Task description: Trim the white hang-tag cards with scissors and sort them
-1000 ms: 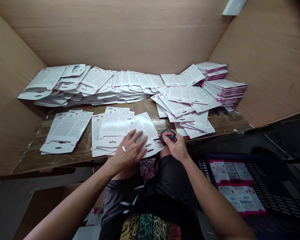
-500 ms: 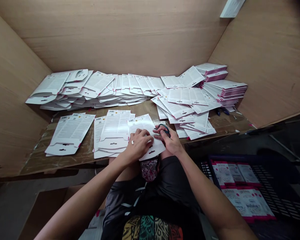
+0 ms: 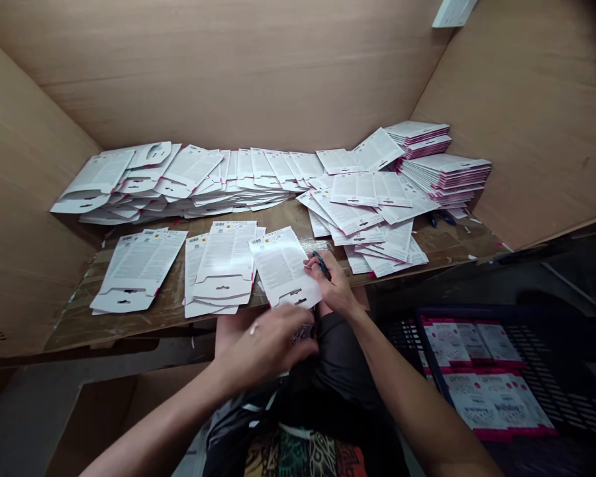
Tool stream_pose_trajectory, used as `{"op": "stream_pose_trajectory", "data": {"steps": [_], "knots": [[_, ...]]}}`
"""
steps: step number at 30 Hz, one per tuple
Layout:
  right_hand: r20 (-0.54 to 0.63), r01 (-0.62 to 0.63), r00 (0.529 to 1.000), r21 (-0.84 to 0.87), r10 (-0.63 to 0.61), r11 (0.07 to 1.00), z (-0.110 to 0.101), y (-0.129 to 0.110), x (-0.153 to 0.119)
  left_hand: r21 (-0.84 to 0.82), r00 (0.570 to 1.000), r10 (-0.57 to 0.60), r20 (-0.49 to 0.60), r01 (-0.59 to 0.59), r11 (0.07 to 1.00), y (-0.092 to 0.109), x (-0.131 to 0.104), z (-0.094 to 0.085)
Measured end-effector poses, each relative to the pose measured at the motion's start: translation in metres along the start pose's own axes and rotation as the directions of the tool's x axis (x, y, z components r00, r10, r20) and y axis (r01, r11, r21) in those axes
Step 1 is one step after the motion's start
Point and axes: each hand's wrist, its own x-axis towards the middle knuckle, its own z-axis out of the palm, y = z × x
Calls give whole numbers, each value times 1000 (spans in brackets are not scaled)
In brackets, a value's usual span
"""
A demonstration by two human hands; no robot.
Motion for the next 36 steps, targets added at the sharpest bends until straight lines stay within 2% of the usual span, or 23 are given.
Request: {"op": "stream_pose_trajectory", "data": {"steps": [1, 2, 3, 5, 7, 9, 11, 14, 16, 17, 20, 23, 24, 26, 28, 30, 31, 32, 34, 36], "knots": [[3, 46, 999, -57, -46, 997, -2, -3, -1, 93, 981, -110, -156, 126, 988, -9, -2, 7], [32, 99, 995, -115, -96, 988, -6, -7, -3, 172, 950, -163, -267, 214, 962, -19, -2, 13], [92, 160, 985, -173, -146, 972, -10, -11, -6, 234, 936, -166, -312, 245, 941, -30, -1, 18], [278, 294, 936, -282, -216, 913, -22, -17, -13, 296, 944, -128, -303, 221, 929, -49, 0, 23], [464, 419, 857, -376, -223, 827, -34, -19, -19, 300, 949, -104, -296, 196, 934, -60, 1, 22], [539, 487, 816, -446, -209, 751, -39, -19, -21, 276, 949, -87, -303, 175, 945, -64, 2, 18], [501, 471, 842, -508, -197, 721, -35, -16, -21, 244, 942, -85, -325, 171, 955, -66, 6, 15], [314, 331, 937, -650, -155, 684, -19, -12, -15, 240, 915, -147, -377, 249, 938, -69, 17, 14], [230, 258, 965, -724, -130, 640, -9, -11, -14, 279, 909, -165, -384, 284, 917, -69, 20, 17], [224, 255, 966, -735, -130, 628, -6, -11, -15, 303, 914, -157, -375, 281, 910, -67, 18, 20], [345, 379, 920, -668, -184, 641, -6, -12, -28, 346, 939, -127, -320, 240, 907, -52, 1, 33], [506, 560, 816, -573, -279, 598, -11, -16, -45, 312, 944, -128, -304, 226, 923, -35, -19, 42], [528, 601, 789, -553, -316, 577, -13, -19, -47, 286, 947, -106, -304, 197, 938, -32, -24, 40], [523, 646, 759, -524, -389, 555, -20, -30, -42, 231, 944, -45, -327, 126, 965, -39, -33, 25], [497, 665, 746, -515, -443, 541, -33, -44, -20, 209, 916, -53, -398, 146, 967, -63, -38, -1], [464, 664, 747, -563, -477, 492, -58, -55, 14, 222, 826, -211, -523, 371, 902, -100, -40, -27], [441, 649, 755, -610, -485, 455, -75, -59, 33, 238, 790, -295, -537, 477, 846, -117, -39, -37], [418, 624, 768, -661, -485, 418, -94, -61, 51, 266, 777, -357, -518, 543, 796, -130, -37, -43], [380, 560, 805, -741, -456, 372, -132, -62, 80, 345, 791, -409, -454, 580, 738, -141, -33, -42], [335, 495, 845, -786, -418, 371, -157, -59, 92, 414, 835, -367, -410, 529, 741, -131, -27, -28]]}}
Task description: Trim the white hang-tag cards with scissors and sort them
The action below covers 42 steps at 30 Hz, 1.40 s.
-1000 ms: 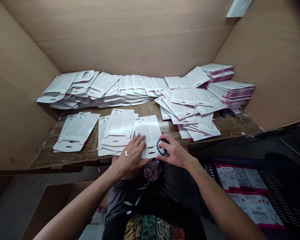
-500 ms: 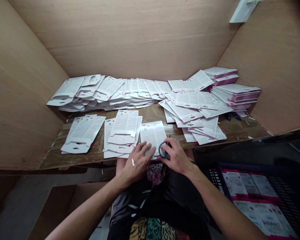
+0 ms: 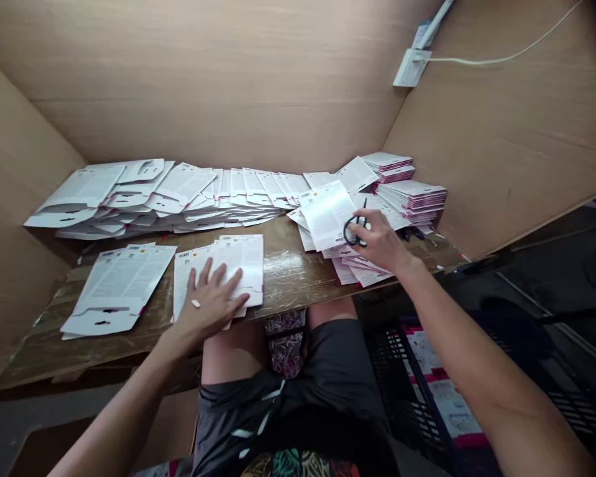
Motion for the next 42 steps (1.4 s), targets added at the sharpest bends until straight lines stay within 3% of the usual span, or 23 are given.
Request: {"op": "stream_pose_trajectory", "data": {"steps": [2, 4, 5, 7, 8, 9, 10, 13, 16, 21, 34, 40, 42], "knots": [[-39, -105, 993, 58, 107, 993, 1, 0, -11, 3, 996, 90, -25, -90, 996, 29, -8, 4], [-73, -250, 956, 293, 283, 923, 10, -27, -29, -28, 985, 166, -49, -168, 985, 57, -10, 5], [-40, -320, 924, 466, 381, 825, 16, -48, -38, -52, 978, 201, -55, -203, 978, 67, -8, 5], [158, -435, 846, 758, 510, 487, 32, -93, -56, -107, 967, 247, -58, -252, 962, 79, -1, 5], [249, -467, 811, 821, 529, 329, 41, -113, -63, -129, 965, 258, -54, -263, 956, 80, 2, 5], [303, -484, 786, 845, 539, 230, 50, -130, -68, -144, 962, 267, -50, -271, 952, 81, 5, 5], [327, -496, 768, 847, 550, 189, 59, -143, -71, -151, 960, 274, -49, -278, 949, 80, 7, 5], [280, -529, 760, 791, 587, 307, 79, -157, -75, -142, 949, 306, -76, -314, 939, 78, 9, 5], [223, -514, 803, 730, 553, 451, 87, -154, -73, -141, 942, 323, -93, -334, 932, 79, 8, 8], [194, -472, 847, 705, 496, 530, 89, -150, -75, -132, 941, 326, -91, -335, 933, 83, 7, 10], [266, -527, 812, 715, 520, 458, 92, -142, -78, -184, 946, 311, -90, -323, 928, 85, 9, 9], [428, -565, 795, 780, 429, 268, 89, -144, -72, -179, 954, 291, -67, -298, 937, 85, 9, 10], [389, -553, 779, 796, 492, 246, 89, -143, -71, -192, 958, 279, -63, -286, 939, 85, 9, 9]]}}
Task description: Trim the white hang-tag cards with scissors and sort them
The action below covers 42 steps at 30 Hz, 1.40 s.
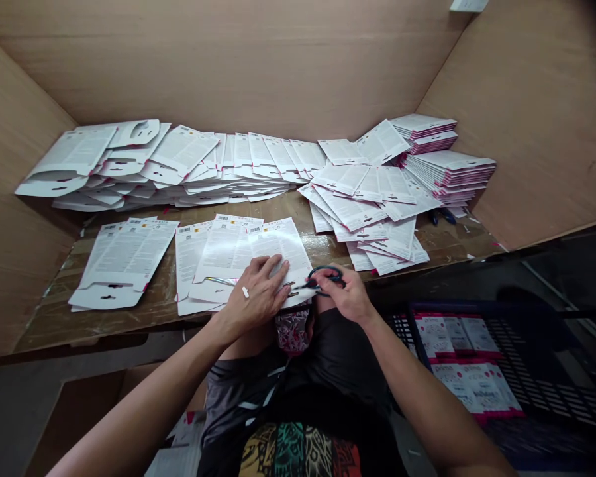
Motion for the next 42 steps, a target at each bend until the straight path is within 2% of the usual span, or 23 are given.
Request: {"op": "stream_pose_trajectory", "data": {"steps": [2, 3, 6, 8, 12, 14, 17, 20, 23, 25, 26, 28, 30, 31, 33, 36, 39, 41, 42], "knots": [[-130, 38, 991, -34, -42, 999, -1, 1, 2, -9, 1000, -6, 1, 6, 1000, 1, 0, -1], [-159, 55, 985, -74, -66, 996, -1, 2, 3, -10, 1000, -8, -2, 8, 1000, 1, 0, -1], [-106, 91, 988, -190, -112, 977, -1, 3, 4, -5, 1000, -17, -9, 17, 1000, 3, -1, -1], [-72, 93, 992, -183, -108, 979, 0, 3, 4, 1, 1000, -25, -8, 25, 1000, 3, -1, 0], [29, 5, 1000, -22, -4, 1000, -3, 1, 4, -8, 1000, -30, -8, 30, 1000, 2, -2, 2], [-14, -13, 1000, 47, 13, 999, -5, 2, 5, -31, 999, -38, -8, 38, 999, 1, -2, 1], [-154, 9, 988, 155, 15, 988, -4, 2, 4, -110, 997, -69, -22, 66, 992, 4, 1, -6], [-179, -26, 980, 297, 83, 955, 4, -2, -3, -338, 995, -99, -33, 82, 938, 16, 7, -21], [-183, -49, 975, 367, 124, 929, 9, -14, -14, -622, 983, -140, 120, 184, 761, 35, 13, -37], [-136, -46, 985, 381, 105, 924, 5, -23, -22, -768, 954, -162, 251, 298, 568, 44, 13, -46], [-84, -35, 994, 382, 72, 923, 1, -28, -26, -829, 936, -167, 308, 351, 435, 48, 10, -48], [32, 5, 999, 361, -18, 933, -10, -34, -34, -897, 896, -146, 420, 434, 81, 52, 2, -50], [106, 54, 990, 304, -90, 951, -22, -37, -41, -823, 847, -57, 529, 495, -279, 56, -8, -49], [132, 69, 985, 271, -108, 960, -27, -38, -45, -745, 823, 13, 568, 521, -416, 59, -14, -48], [215, 72, 968, 247, -128, 966, -33, -39, -49, -574, 779, 179, 601, 577, -582, 67, -23, -44], [364, 83, 914, 265, -180, 961, -37, -49, -50, -408, 737, 343, 582, 630, -661, 81, -30, -40], [422, 234, 867, 123, -264, 964, -37, -70, -48, -390, 721, 382, 578, 655, -647, 89, -27, -38], [432, 303, 861, -8, -270, 953, -38, -82, -44, -535, 743, 301, 598, 650, -540, 84, -18, -39], [398, 294, 883, -53, -250, 954, -39, -84, -41, -667, 778, 198, 596, 617, -417, 78, -12, -39]]}}
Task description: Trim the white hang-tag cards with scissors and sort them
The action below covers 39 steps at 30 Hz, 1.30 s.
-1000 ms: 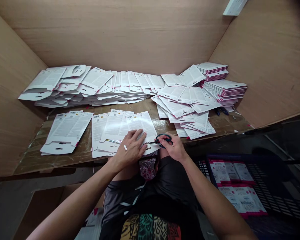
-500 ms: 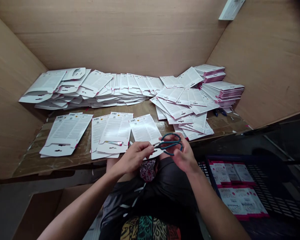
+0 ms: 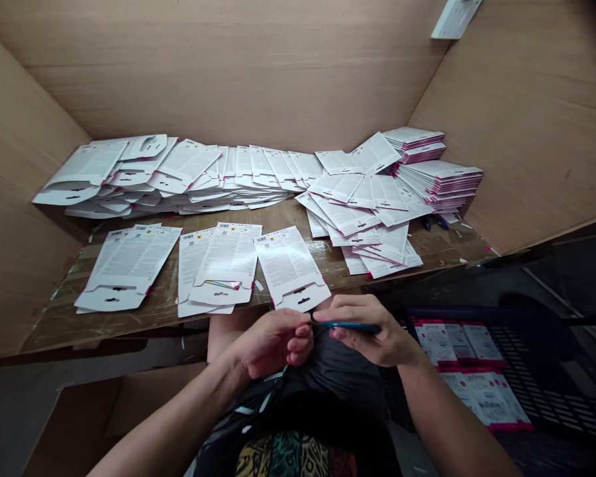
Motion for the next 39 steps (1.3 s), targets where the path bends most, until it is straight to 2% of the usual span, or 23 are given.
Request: {"op": "stream_pose_trajectory", "data": {"steps": [1, 2, 3, 4, 5, 6, 7, 9, 14, 18, 21, 23, 27, 28, 31, 34, 36, 37, 38, 39], "knots": [[-72, -43, 996, -7, 43, 999, -2, 3, 3, 222, 988, 116, -103, -91, 971, 8, 5, -6], [-171, -97, 980, 12, 97, 995, -4, 9, 6, 472, 944, 274, -185, -159, 867, 16, 12, -14], [-280, -143, 948, 45, 150, 989, -6, 19, 8, 697, 875, 435, -213, -176, 695, 24, 19, -23], [-377, -179, 905, 79, 196, 981, -7, 31, 11, 856, 808, 558, -187, -145, 496, 30, 27, -33], [-447, -204, 865, 99, 227, 974, -7, 45, 13, 945, 769, 625, -132, -93, 314, 35, 36, -42], [-485, -224, 841, 93, 241, 970, -7, 59, 15, 984, 764, 641, -74, -48, 171, 38, 43, -49], [-501, -242, 832, 60, 239, 968, -6, 71, 17, 997, 783, 621, -29, -19, 71, 38, 50, -56], [-509, -260, 836, -42, 204, 965, -2, 88, 17, 1000, 816, 578, 11, 0, -19, 36, 58, -65], [-477, -225, 875, -241, 87, 944, 5, 95, 15, 1000, 818, 575, 16, -9, -14, 30, 59, -70], [-426, -199, 902, -275, 66, 941, 2, 96, 15, 1000, 824, 566, 3, -3, -1, 31, 59, -70], [-370, -176, 927, -278, 63, 944, -2, 99, 13, 1000, 820, 572, 4, 14, -27, 31, 60, -70], [-362, -175, 928, -227, 84, 958, -4, 98, 11, 999, 819, 574, 11, 19, -45, 32, 59, -69], [-498, -200, 852, -25, 161, 980, -1, 93, 17, 996, 836, 548, 25, 24, -82, 34, 60, -65], [-500, -188, 849, 17, 171, 982, 1, 93, 21, 994, 844, 536, 24, 35, -99, 34, 62, -63], [-428, -132, 885, 144, 182, 981, 11, 98, 38, 982, 855, 518, -20, 116, -152, 33, 72, -56], [-397, -116, 898, 202, 190, 973, 19, 109, 51, 958, 864, 495, -93, 213, -191, 37, 78, -49], [-394, -131, 900, 166, 187, 977, 21, 114, 53, 961, 875, 469, -119, 220, -166, 45, 69, -42], [-397, -143, 899, 135, 186, 980, 22, 116, 53, 979, 890, 446, -97, 166, -118, 50, 58, -38], [-404, -155, 896, 99, 182, 983, 23, 117, 53, 997, 919, 391, -40, 62, -42, 55, 45, -32], [-413, -164, 894, 61, 174, 985, 24, 118, 52, 994, 955, 289, 66, -88, 63, 58, 29, -25]]}}
